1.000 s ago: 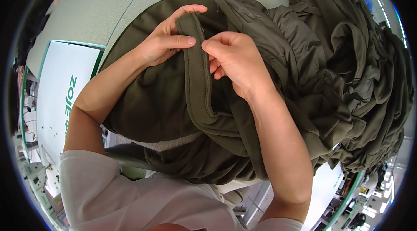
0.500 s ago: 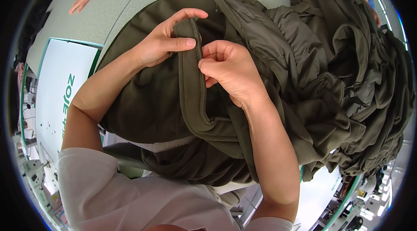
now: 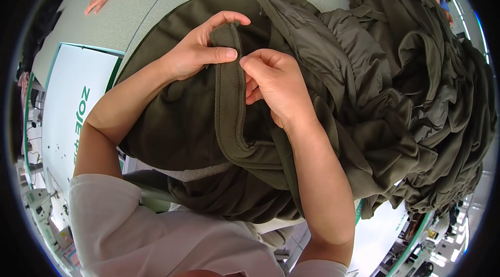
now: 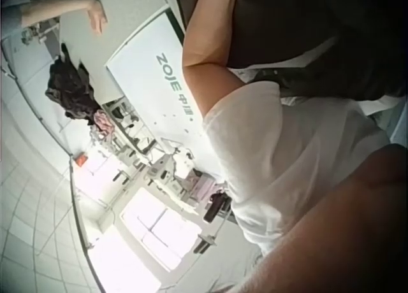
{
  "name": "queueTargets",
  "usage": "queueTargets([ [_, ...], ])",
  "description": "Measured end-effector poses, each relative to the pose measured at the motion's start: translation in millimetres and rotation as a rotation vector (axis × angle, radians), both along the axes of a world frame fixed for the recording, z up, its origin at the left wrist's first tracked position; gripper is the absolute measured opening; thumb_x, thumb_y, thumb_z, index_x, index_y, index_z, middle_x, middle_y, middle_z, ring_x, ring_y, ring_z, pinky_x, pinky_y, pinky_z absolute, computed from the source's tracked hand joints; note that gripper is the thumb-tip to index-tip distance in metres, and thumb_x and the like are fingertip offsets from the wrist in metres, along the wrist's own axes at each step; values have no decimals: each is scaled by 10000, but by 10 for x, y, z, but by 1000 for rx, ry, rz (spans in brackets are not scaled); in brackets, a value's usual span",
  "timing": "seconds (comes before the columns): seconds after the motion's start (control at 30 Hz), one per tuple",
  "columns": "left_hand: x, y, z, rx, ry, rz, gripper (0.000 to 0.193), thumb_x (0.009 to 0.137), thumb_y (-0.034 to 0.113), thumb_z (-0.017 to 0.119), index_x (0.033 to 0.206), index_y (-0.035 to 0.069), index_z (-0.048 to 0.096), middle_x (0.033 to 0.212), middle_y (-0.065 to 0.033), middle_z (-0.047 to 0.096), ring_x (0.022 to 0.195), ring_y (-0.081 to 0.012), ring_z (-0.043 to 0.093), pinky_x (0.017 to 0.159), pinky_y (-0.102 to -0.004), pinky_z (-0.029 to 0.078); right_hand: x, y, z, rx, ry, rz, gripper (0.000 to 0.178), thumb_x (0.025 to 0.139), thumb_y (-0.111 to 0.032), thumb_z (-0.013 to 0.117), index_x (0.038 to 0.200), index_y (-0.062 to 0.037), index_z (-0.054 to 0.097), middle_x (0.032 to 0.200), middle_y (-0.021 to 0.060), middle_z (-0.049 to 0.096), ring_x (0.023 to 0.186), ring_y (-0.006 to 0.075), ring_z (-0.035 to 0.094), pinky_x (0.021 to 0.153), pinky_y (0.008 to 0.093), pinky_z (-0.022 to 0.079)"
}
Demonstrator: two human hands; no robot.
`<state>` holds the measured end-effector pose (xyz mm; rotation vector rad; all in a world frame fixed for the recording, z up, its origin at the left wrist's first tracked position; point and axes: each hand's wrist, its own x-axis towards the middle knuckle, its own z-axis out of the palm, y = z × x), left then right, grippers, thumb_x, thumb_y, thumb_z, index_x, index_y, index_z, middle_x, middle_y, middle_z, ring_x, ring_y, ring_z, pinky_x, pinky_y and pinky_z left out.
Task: Trimming loose threads from a green garment using thread snips.
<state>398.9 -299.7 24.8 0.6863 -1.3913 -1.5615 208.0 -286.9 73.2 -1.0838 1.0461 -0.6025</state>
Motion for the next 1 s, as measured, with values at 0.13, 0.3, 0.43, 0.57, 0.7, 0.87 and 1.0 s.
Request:
queueTargets([
  [0.13,3,3,-2,-6,-21,11,545,826,106,682,1292,79,400,872,47,534,796,-32,509,741,-206,415,12,6,-46,-71,77,31,86,820,-66,584,893,-22,587,721,-4,589,598,65,548,508,195,421],
  [0.3,-9,14,17,28,22,42,530,822,101,681,1277,79,411,885,37,534,815,-41,510,748,-212,416,-12,16,-16,-66,61,68,67,822,-54,587,881,-23,587,720,-13,591,575,44,527,498,188,409],
  [0.43,-41,31,43,-204,-53,292,471,806,95,690,1214,82,454,878,18,536,820,-62,517,748,-235,427,-69,55,-35,-99,-57,31,71,812,-23,579,882,-23,588,729,-18,592,575,26,511,500,179,401],
  [0.57,-10,232,198,-735,-256,546,285,778,82,702,1009,71,536,769,2,527,686,-90,506,646,-246,431,-96,80,-52,-186,-121,-52,97,807,8,562,897,-20,587,751,-11,600,589,18,510,505,169,400],
  [0.7,-197,436,276,-561,-447,217,190,783,66,690,865,63,518,734,0,495,639,-69,472,581,-217,402,-168,89,-108,-235,-140,-95,111,815,6,548,917,-11,588,755,-2,599,589,18,504,498,168,392],
  [0.87,-232,441,178,-449,-446,175,203,805,49,677,855,58,481,759,17,471,682,-38,453,594,-190,388,-173,109,-59,-201,-169,-107,125,827,-1,524,935,1,588,763,15,604,598,32,526,506,174,418],
  [1.0,-295,416,125,-241,-186,168,185,810,65,668,769,49,488,671,24,479,587,-30,431,497,-197,365,-194,80,-76,-160,-208,-104,122,810,-22,583,930,-12,598,763,-6,584,639,36,516,542,188,412],
])
